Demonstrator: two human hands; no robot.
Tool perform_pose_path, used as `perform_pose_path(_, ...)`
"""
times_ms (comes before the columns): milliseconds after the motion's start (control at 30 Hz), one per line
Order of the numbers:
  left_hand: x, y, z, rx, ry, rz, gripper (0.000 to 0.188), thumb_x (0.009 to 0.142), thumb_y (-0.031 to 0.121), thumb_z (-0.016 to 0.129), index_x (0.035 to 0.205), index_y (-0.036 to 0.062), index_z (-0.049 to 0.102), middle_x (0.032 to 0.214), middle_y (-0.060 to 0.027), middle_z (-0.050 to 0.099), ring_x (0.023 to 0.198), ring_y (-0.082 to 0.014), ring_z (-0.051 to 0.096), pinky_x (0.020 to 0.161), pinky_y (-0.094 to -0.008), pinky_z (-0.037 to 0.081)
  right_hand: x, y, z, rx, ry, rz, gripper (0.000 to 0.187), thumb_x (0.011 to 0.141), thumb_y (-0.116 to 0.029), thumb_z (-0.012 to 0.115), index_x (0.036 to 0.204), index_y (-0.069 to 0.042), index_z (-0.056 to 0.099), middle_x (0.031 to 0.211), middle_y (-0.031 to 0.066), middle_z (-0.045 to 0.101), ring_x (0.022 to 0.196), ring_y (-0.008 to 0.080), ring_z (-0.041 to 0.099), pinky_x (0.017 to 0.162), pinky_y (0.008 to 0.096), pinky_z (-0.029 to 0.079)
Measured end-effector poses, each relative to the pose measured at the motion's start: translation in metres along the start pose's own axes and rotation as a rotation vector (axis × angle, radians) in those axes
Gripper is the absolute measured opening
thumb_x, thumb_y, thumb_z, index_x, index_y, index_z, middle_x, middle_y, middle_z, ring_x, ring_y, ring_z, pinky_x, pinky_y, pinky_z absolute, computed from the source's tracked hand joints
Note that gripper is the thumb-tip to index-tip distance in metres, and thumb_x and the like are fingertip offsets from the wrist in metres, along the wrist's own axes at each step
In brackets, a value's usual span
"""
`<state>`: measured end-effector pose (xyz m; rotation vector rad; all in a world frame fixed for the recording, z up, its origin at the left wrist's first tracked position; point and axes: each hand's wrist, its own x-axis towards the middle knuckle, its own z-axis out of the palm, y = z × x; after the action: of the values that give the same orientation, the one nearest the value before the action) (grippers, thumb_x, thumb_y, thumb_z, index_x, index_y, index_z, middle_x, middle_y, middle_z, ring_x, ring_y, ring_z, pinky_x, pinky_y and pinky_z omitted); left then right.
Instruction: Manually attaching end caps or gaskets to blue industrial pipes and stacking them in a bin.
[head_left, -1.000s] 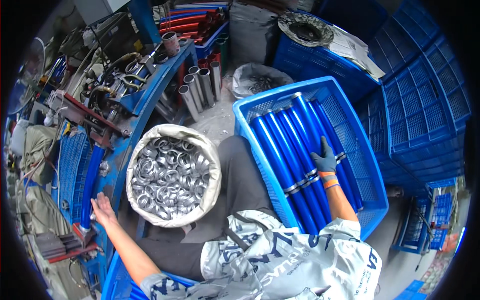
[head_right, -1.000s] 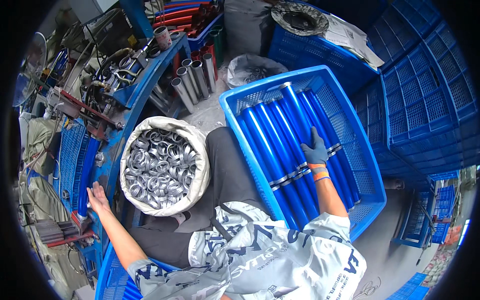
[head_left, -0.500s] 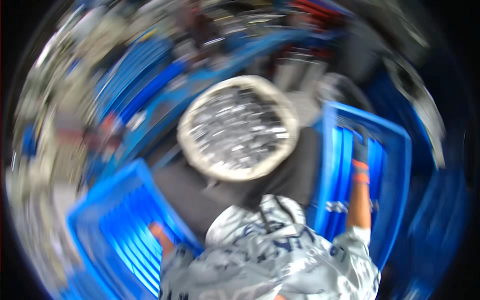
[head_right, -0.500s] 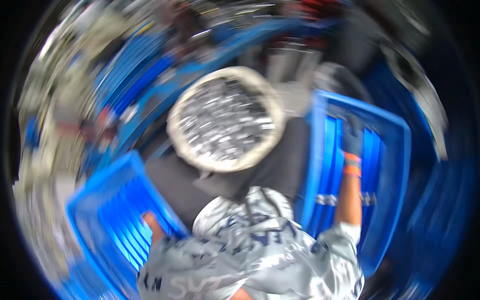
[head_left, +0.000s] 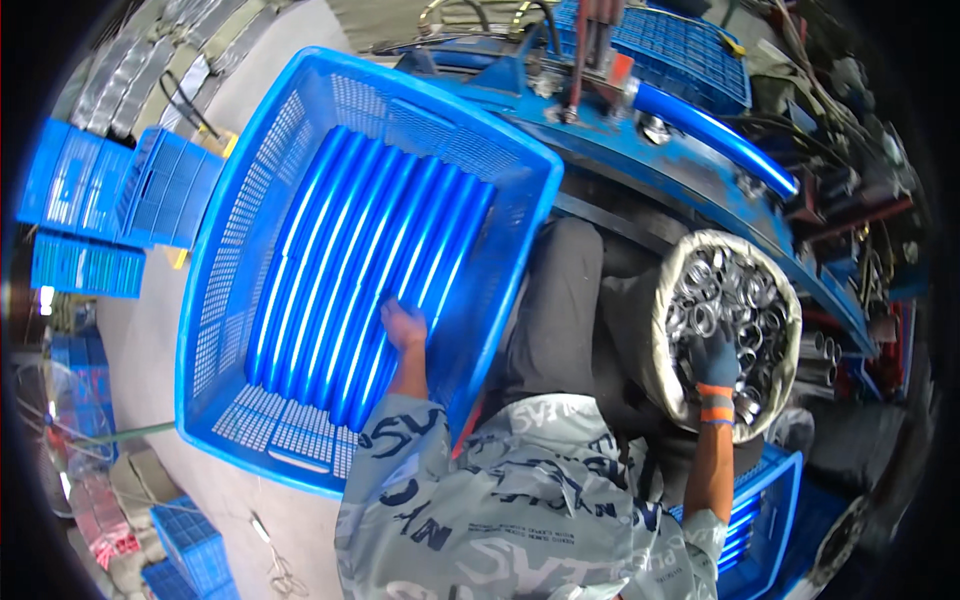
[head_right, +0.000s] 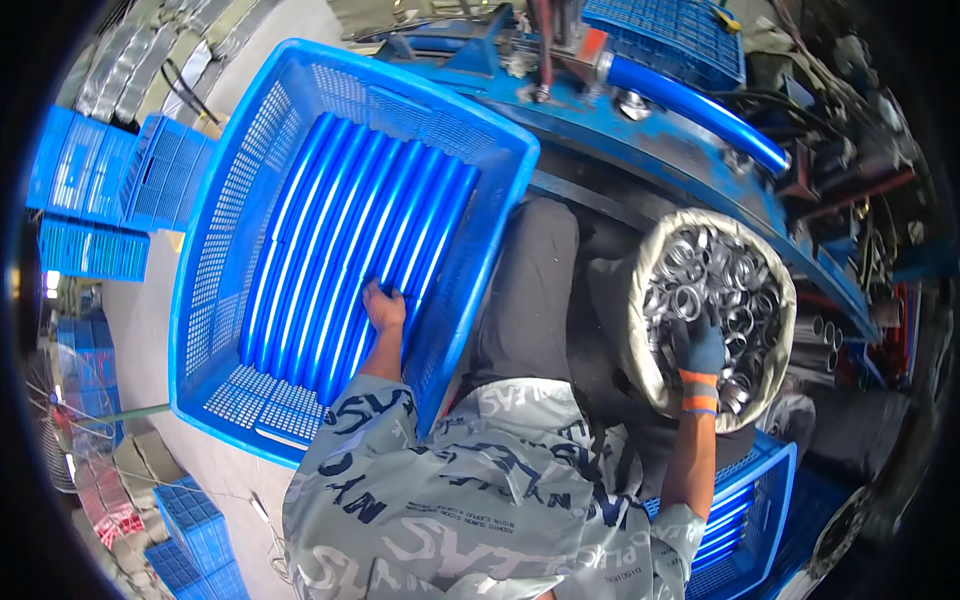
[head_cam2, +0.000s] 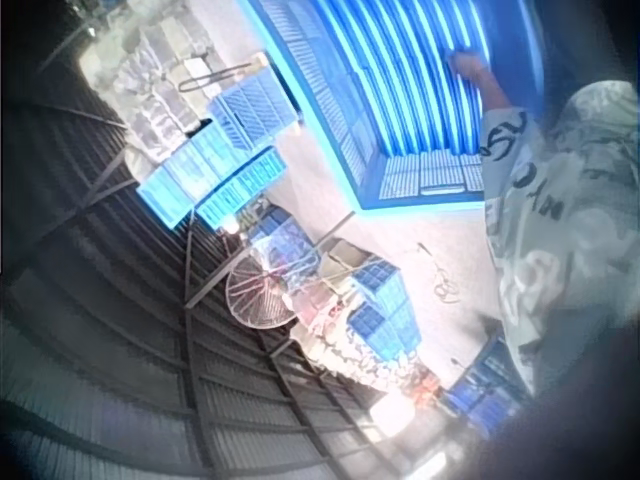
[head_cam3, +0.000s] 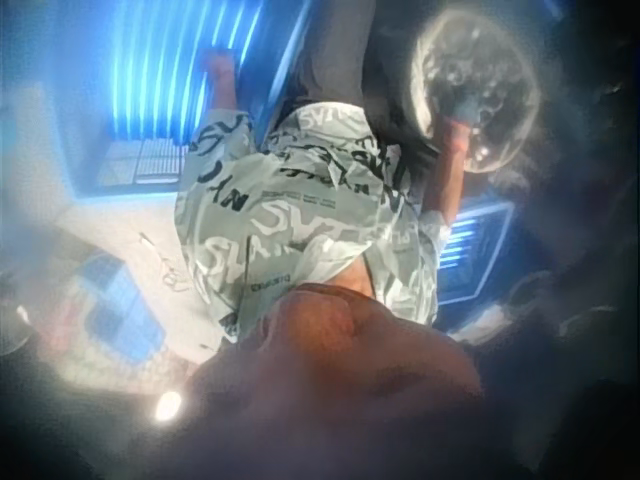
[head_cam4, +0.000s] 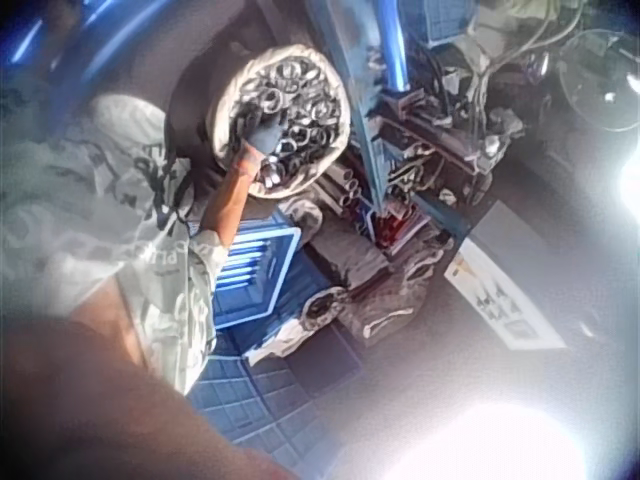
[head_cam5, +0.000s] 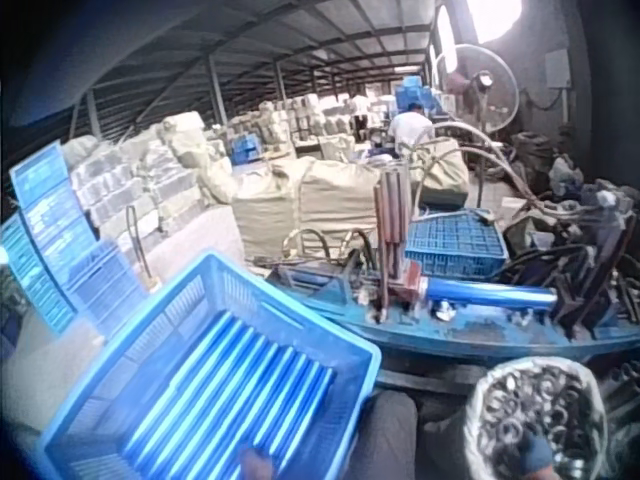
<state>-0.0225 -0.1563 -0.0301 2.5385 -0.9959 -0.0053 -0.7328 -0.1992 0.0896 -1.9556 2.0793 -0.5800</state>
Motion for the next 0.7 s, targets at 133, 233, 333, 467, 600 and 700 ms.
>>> perform_pose_path(133,0.095,0.000,-0.015,0.153,0.033,-0.042,0.082,0.088,0.030,0.090,0.158,0.0039,0.057,0.161,-0.0209,0.060,0.150,-0.0444,0.055,0.125,-0.0552,0.048,-0.005,-0.027,-0.004,-0.035,-0.119,-0.015,0.020,0.101,-0.023,0.076,0.109,-0.005,0.072,0.109,0.0151,0.077,0.097,0.0457,0.074,0.081,0.0519,0.060)
perform_pose_path(233,0.122,0.007,-0.012,0.241,-0.226,-0.259,0.097,0.086,0.037,0.089,0.168,0.0073,0.044,0.171,-0.0200,0.051,0.164,-0.0390,0.043,0.131,-0.0673,0.033,-0.015,-0.005,-0.004,0.256,-0.128,0.098,0.031,0.101,-0.019,0.077,0.124,0.002,0.074,0.119,0.0219,0.080,0.107,0.0369,0.078,0.091,0.0449,0.061)
perform_pose_path(333,0.108,0.053,-0.006,0.509,-0.257,0.001,0.095,0.080,0.036,0.093,0.160,0.0056,0.050,0.145,-0.0208,0.067,0.137,-0.0403,0.065,0.121,-0.0614,0.045,-0.034,-0.007,-0.035,0.298,-0.114,0.287,0.048,0.101,-0.012,0.079,0.141,0.013,0.071,0.131,0.0219,0.080,0.120,0.0246,0.077,0.103,0.0405,0.059)
perform_pose_path(467,0.131,0.026,-0.047,0.373,-0.159,0.028,0.082,0.076,0.042,0.095,0.141,0.0032,0.063,0.138,-0.0255,0.071,0.128,-0.0455,0.071,0.108,-0.0540,0.060,-0.033,-0.033,-0.060,0.218,-0.178,0.175,0.052,0.106,-0.014,0.078,0.150,0.011,0.066,0.152,0.0251,0.072,0.136,0.0287,0.071,0.113,0.0407,0.055)
perform_pose_path(600,0.076,0.054,-0.041,-0.097,-0.314,-0.118,0.091,0.081,0.038,0.094,0.150,-0.0070,0.055,0.146,-0.0352,0.069,0.139,-0.0467,0.068,0.115,-0.0513,0.056,-0.063,0.008,-0.074,0.190,0.196,0.120,0.020,0.102,-0.007,0.078,0.115,0.008,0.078,0.159,0.0276,0.066,0.136,0.0316,0.070,0.110,0.0403,0.055)
perform_pose_path(700,0.000,0.030,-0.035,-0.702,-0.098,0.065,0.097,0.083,0.022,0.097,0.157,-0.0122,0.043,0.136,-0.0273,0.071,0.128,-0.0375,0.070,0.115,-0.0458,0.054,-0.066,-0.002,-0.089,1.041,0.281,0.343,0.033,0.114,-0.011,0.071,0.143,0.004,0.073,0.146,0.0119,0.075,0.128,0.0213,0.073,0.107,0.0317,0.056)
